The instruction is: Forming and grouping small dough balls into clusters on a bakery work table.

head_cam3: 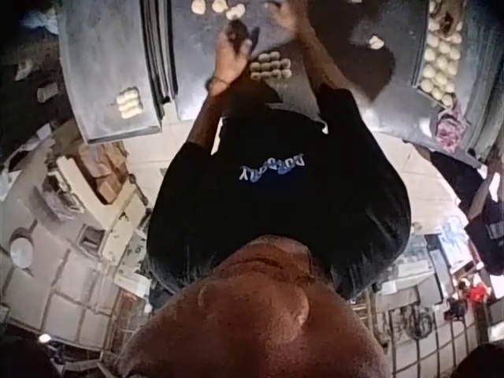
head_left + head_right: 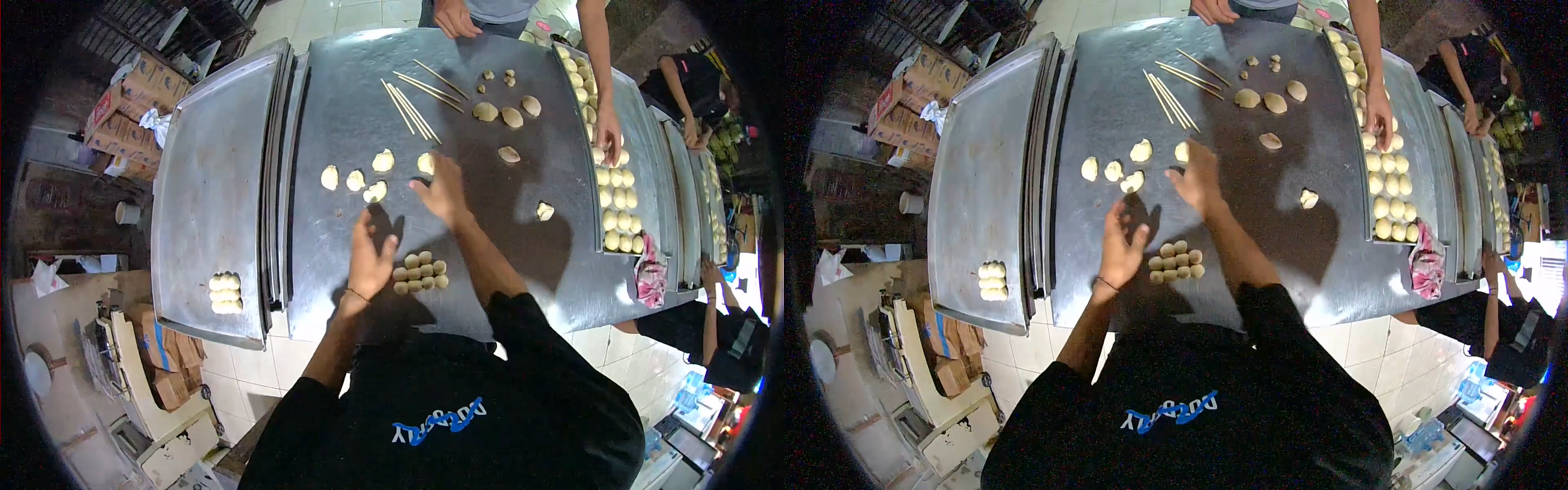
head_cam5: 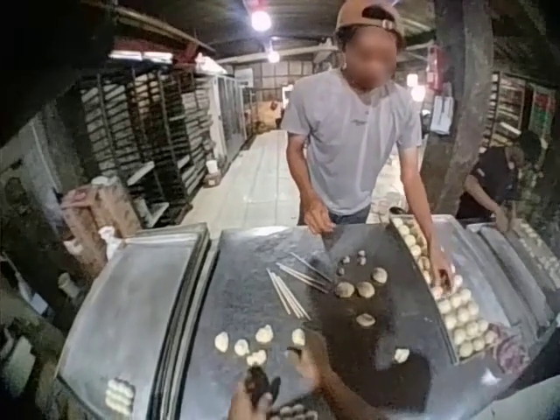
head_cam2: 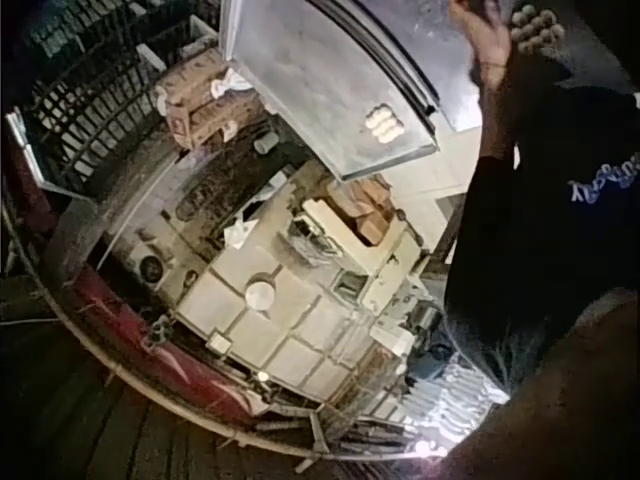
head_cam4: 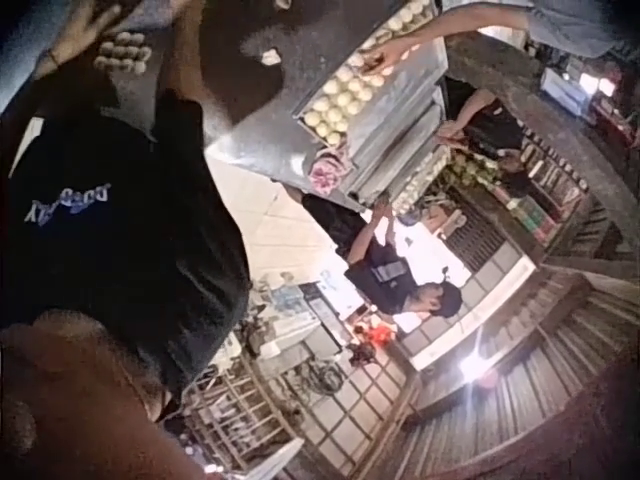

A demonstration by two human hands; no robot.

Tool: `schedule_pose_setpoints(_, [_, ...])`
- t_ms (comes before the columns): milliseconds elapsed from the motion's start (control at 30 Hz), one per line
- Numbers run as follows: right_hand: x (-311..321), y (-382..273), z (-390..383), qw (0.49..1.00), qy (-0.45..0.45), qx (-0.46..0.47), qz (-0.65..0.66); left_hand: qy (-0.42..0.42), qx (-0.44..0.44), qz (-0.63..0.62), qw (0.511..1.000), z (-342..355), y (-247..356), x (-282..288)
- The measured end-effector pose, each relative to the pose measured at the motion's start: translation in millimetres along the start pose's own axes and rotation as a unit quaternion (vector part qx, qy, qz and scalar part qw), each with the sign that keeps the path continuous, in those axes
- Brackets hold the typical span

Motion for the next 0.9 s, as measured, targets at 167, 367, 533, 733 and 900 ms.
schedule_pose_setpoints(167, [4.3, -54.3, -16.5, 0.975, -0.136, -0.071, 0.161, 0.025, 0.127, -0.249, 0.96, -19.3, 4.0, 19.5])
schedule_pose_setpoints(367, [75.1, -140.4, -186.4, 0.937, -0.199, 0.018, 0.286, -0.259, 0.221, -0.211, 0.916, -111.5, 23.0, 13.6])
schedule_pose_setpoints(533, [89.6, -153.4, -174.1, 0.963, -0.008, -0.079, 0.259, -0.011, 0.034, -0.093, 0.995, -118.9, 76.4, -7.8])
schedule_pose_setpoints(733, [104.5, -176.9, -163.8, 0.957, -0.135, -0.009, 0.257, 0.036, -0.037, 0.023, 0.998, -63.8, 57.7, -2.4])
schedule_pose_setpoints(900, [112.9, -138.3, -218.9, 0.802, -0.2, -0.17, 0.536, 0.079, 0.073, 0.191, 0.976, -72.7, -22.4, 38.0])
Point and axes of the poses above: each hand's wrist, its own z-axis towards the middle knuckle, its own x-axis out of the back of the hand, y = z × x, the point moved 1 cm from there along z, towards the middle knuckle, and after that the axes turned 5 degrees about z, right-handed, at the moved point
